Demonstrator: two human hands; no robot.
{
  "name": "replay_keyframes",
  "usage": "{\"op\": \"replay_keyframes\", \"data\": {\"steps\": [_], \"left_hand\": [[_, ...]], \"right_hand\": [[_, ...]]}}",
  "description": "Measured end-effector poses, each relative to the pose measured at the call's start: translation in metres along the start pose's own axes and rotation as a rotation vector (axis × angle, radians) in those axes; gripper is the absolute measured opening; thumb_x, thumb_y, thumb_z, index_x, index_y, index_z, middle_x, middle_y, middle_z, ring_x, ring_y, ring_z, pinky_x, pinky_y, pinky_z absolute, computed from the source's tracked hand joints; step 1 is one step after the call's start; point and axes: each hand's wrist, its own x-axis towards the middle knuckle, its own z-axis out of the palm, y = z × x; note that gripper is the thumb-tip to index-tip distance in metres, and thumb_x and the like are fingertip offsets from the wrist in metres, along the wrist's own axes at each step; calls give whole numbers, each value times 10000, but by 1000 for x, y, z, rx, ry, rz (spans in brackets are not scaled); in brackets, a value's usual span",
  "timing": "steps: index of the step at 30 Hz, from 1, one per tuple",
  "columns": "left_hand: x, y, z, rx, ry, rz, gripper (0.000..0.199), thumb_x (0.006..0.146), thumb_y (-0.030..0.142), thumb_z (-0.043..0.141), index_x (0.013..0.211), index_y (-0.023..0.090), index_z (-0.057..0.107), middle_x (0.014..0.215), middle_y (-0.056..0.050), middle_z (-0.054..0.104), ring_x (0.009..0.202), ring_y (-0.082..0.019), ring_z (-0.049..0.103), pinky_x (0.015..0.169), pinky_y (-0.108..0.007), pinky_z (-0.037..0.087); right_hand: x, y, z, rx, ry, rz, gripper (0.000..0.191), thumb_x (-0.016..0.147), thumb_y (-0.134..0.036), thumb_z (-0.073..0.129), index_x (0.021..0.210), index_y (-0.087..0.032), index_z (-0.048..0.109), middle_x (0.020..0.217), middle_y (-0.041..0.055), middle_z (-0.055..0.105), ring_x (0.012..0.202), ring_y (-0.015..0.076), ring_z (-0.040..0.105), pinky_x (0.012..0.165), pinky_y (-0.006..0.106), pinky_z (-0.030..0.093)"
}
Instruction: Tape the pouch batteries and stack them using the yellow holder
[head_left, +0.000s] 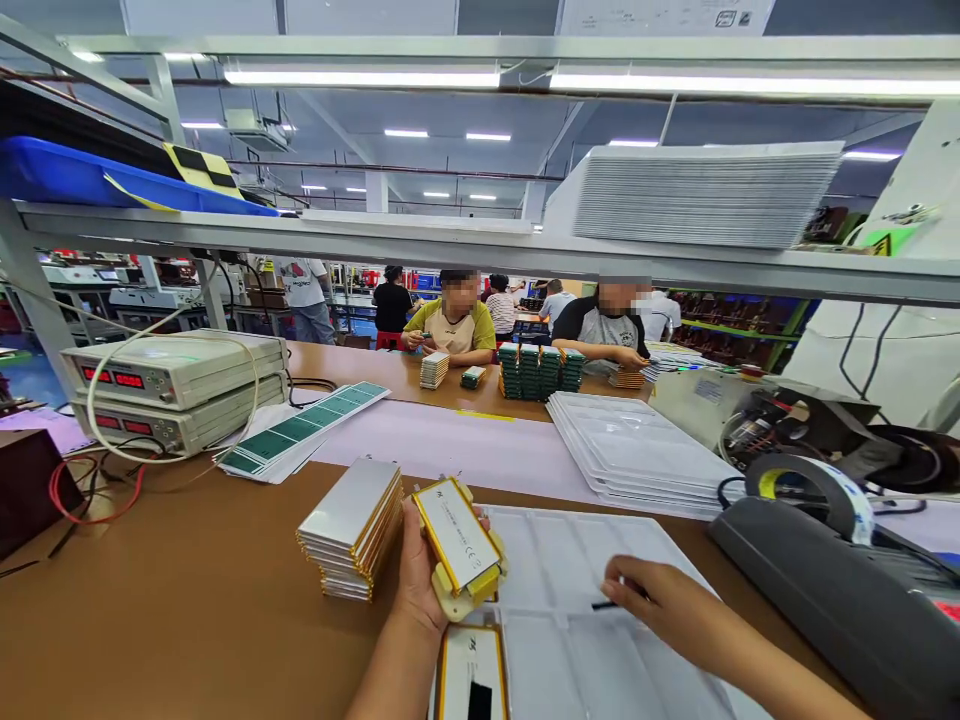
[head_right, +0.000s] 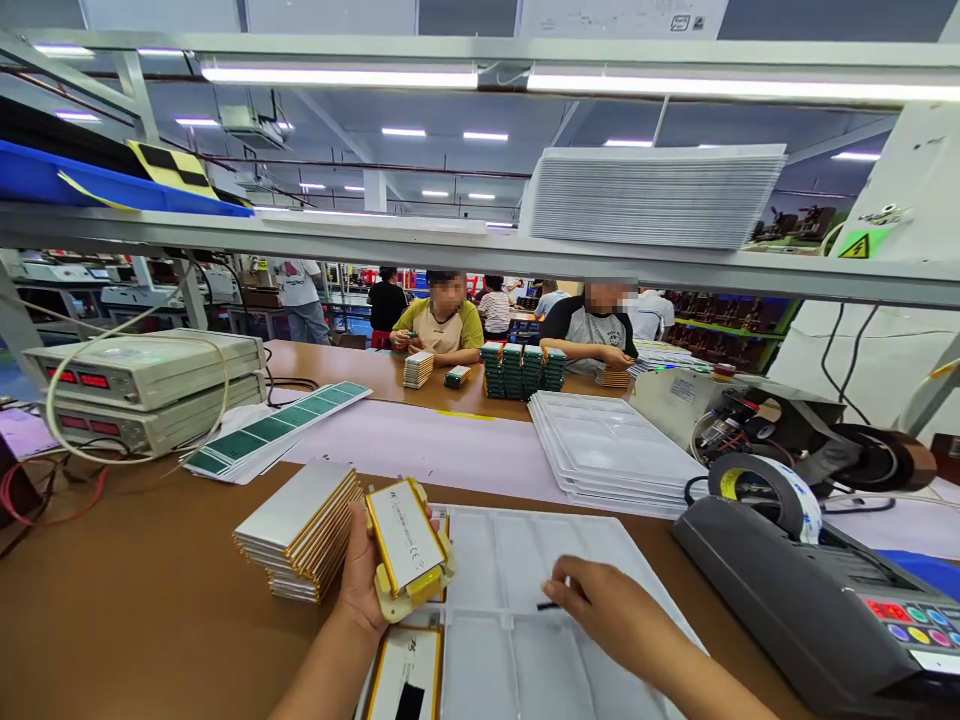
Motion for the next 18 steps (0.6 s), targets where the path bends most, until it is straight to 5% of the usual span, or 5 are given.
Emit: {"op": "replay_keyframes", "data": {"steps": [3,8,18], "left_hand": [[0,-1,2,35,65,-22,431,711,425,568,1041,148,538,894,-120,649,756,-245,619,725,-446,478],[0,-3,8,146,198,-55,374,663,145,585,1031,115,521,830,-102,654,777,-237,622,786,-435,460],[-7,-7,20,369,210,-50,452,618,120,558,1068,123,521,805,-117,656,870,-293,605,729,-425,484]], "right_hand": [[-16,28,14,79,3,48,271,840,-418,341,777,-248,541,697,3,601,654,171,546,559,233,344],[-25,36,22,128,46,31,204,834,-383,355,897,-292,527,782,-19,630,721,173,567,612,232,370],[-21,37,22,77,60,-94,221,831,-325,360,924,-261,549,863,10,644,788,197,570,667,268,374]]}}
